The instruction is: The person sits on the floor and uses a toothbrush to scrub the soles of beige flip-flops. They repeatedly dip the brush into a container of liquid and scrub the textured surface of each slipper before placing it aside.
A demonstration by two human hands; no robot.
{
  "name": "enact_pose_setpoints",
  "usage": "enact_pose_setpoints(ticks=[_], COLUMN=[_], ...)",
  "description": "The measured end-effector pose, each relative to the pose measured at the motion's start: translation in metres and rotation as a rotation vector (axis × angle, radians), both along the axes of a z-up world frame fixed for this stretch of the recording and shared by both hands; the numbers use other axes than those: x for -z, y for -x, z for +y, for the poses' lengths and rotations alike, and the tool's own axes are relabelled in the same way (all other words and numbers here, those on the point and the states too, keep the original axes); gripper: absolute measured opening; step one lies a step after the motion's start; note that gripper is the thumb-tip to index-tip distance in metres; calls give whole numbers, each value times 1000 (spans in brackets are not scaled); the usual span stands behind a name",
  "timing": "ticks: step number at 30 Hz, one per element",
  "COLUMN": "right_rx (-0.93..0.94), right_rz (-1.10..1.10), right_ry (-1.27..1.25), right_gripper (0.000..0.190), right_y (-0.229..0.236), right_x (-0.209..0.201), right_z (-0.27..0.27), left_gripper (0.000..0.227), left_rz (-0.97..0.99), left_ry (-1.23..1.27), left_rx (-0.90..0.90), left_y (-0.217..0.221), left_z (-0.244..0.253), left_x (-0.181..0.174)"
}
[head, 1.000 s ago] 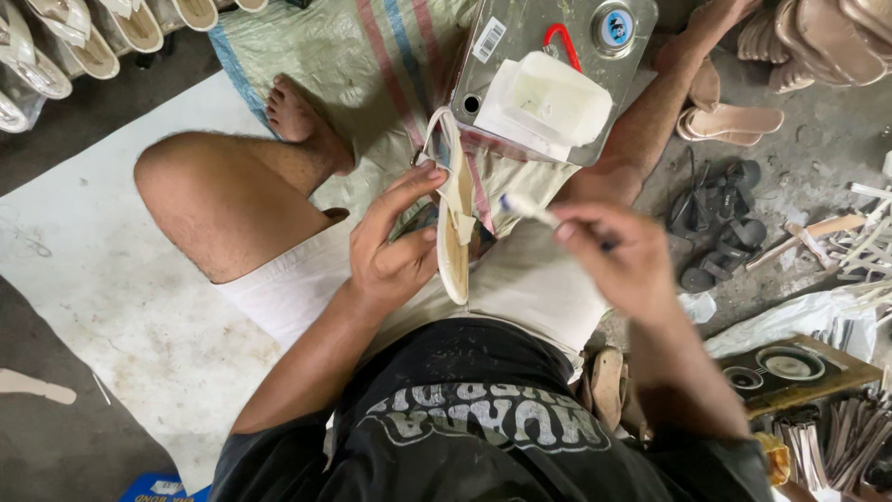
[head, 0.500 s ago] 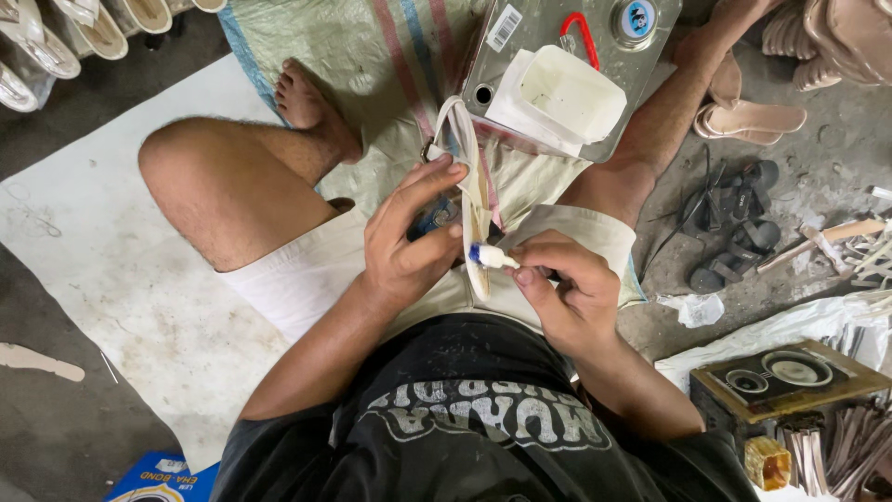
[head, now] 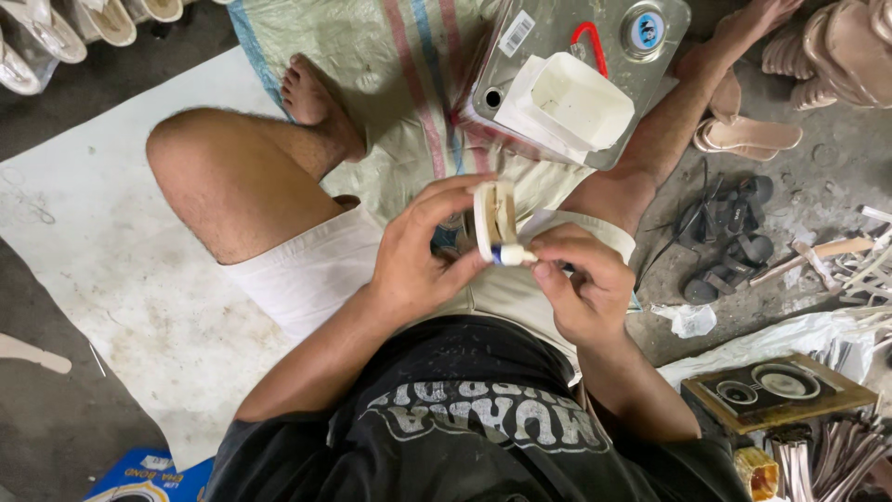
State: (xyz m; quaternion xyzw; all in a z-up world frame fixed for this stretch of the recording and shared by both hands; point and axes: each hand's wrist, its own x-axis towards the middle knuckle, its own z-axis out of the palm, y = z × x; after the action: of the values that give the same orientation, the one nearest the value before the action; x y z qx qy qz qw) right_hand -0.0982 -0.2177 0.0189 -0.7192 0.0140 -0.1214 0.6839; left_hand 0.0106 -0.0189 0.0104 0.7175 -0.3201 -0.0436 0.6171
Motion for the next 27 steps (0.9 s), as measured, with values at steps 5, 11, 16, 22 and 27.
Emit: enact_pose_setpoints(ticks=[5, 11, 16, 22, 27], right_rx=[144, 202, 180, 144, 87], right_rz=[-5, -10, -33, -57, -131], right_ry=[-39, 52, 130, 211, 337], right_gripper=[17, 18, 17, 15, 11], right_y=[-13, -26, -23, -23, -27], right_x=[-4, -6, -7, -14, -23], right_z=[-7, -9, -8, -13, -22], left_gripper=[67, 53, 50, 53, 53], left_rz=[274, 229, 270, 379, 484], left_ry=[113, 77, 67, 36, 83], left_rx=[259, 345, 357, 373, 403], left_y=[3, 2, 2, 3, 2], left_z=[10, 13, 15, 17, 19], left_x=[-7, -13, -21, -31, -44])
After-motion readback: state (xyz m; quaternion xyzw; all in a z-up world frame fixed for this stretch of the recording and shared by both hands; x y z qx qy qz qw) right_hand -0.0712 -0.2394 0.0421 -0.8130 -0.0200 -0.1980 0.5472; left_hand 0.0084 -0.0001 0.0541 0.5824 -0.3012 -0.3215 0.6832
